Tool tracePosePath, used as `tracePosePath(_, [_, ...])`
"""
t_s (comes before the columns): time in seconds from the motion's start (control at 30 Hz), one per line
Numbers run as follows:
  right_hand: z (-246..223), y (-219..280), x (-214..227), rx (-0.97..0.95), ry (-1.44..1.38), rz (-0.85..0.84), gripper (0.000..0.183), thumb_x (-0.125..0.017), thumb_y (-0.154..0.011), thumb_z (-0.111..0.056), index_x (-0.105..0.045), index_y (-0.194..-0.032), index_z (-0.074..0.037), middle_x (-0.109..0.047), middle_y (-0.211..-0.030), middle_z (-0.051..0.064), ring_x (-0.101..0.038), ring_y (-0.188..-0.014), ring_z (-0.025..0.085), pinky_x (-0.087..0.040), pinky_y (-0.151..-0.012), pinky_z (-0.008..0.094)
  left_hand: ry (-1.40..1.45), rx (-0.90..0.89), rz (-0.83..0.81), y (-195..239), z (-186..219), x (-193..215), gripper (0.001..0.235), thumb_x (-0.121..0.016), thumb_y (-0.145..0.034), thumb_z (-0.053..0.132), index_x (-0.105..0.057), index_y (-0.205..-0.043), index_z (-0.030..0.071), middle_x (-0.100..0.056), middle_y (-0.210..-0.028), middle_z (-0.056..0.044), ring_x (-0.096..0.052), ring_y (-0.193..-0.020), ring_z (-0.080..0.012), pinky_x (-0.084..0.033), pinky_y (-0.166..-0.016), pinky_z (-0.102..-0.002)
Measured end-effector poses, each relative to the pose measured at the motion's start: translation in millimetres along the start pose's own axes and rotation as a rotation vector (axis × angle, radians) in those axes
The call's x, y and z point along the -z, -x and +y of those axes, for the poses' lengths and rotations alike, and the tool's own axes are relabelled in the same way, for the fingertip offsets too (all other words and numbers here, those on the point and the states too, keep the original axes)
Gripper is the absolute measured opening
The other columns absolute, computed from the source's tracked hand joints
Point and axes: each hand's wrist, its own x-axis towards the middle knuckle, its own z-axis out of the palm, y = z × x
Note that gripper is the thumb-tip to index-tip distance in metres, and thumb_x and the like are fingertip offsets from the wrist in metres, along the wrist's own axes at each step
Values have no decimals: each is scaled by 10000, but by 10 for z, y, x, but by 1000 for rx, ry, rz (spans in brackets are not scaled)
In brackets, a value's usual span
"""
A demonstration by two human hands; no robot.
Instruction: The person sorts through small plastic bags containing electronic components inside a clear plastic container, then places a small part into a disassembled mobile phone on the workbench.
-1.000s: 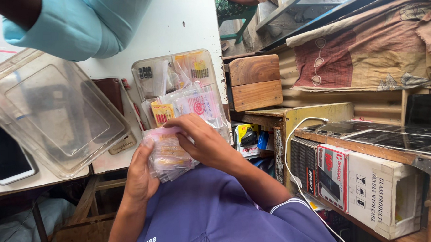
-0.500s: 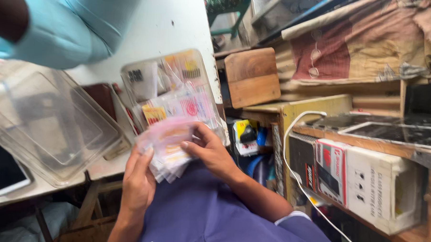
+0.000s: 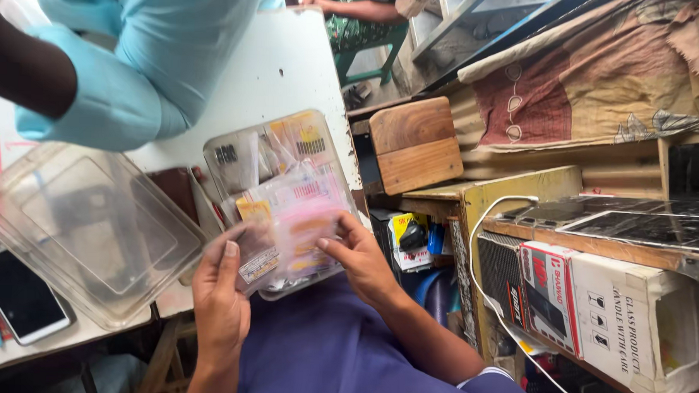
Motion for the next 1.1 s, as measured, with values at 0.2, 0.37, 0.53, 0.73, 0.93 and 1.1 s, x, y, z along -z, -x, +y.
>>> tracePosePath(0.2, [-35, 76, 228, -14, -310, 34, 491, -607, -943, 21, -503, -1423, 4, -650, -1276, 103, -640, -1192, 198, -534, -1044, 366, -75, -231, 58, -4, -102, 141, 256, -617, -1063, 10, -661, -1310, -42, -699, -1240, -79, -637, -1144, -138, -501, -1067, -288])
tracePosePath(0.37, [26, 284, 101, -202, -399, -81, 459, -622, -980, -11, -491, -1420, -8, -623, -1284, 157, -673, -1132, 275, -610, -811, 415, 199, -278, 147, 5, -190, 0, 191, -638, -1059, 0, -639, -1250, -9, -684, -1177, -62, -629, -1090, -139, -506, -1032, -309])
tracePosePath(0.53, [88, 364, -66, -348, -522, -209, 557, -644, -1007, -61, -441, -1525, -85, -614, -1397, 238, -655, -1203, 246, -593, -813, 328, -158, -319, 33, 290, -308, -225, 223, -656, -977, -28, -605, -1176, 60, -680, -1195, -71, -639, -1172, -185, -511, -1041, -321])
tracePosePath(0.73, [36, 249, 34, -280, -466, -80, 544, -654, -1002, -73, -409, -1482, 2, -601, -1347, 244, -663, -1228, 288, -547, -1075, 404, -914, -648, -319, 413, -192, -148, 284, -711, -801, 126, -644, -1068, 53, -729, -1146, -72, -663, -1218, -253, -369, -1125, -415])
tracePosePath(0.93, [75, 245, 95, -113, -272, -109, 712, -650, -982, 4, -264, -1578, -50, -593, -1327, 188, -628, -1222, 261, -504, -1092, 420, -607, -382, -245, 407, -244, 135, 510, -588, -951, 374, -626, -1307, 11, -647, -1326, -115, -599, -1237, -216, -424, -1139, -332])
tracePosePath(1.1, [162, 277, -98, -28, -5, -289, 801, -601, -977, 38, -152, -1621, -122, -524, -1446, 145, -554, -1339, 206, -455, -1146, 372, -329, 181, -221, 322, -391, 327, 566, -603, -959, 235, -512, -1412, -92, -618, -1335, -229, -589, -1235, -316, -436, -1068, -415])
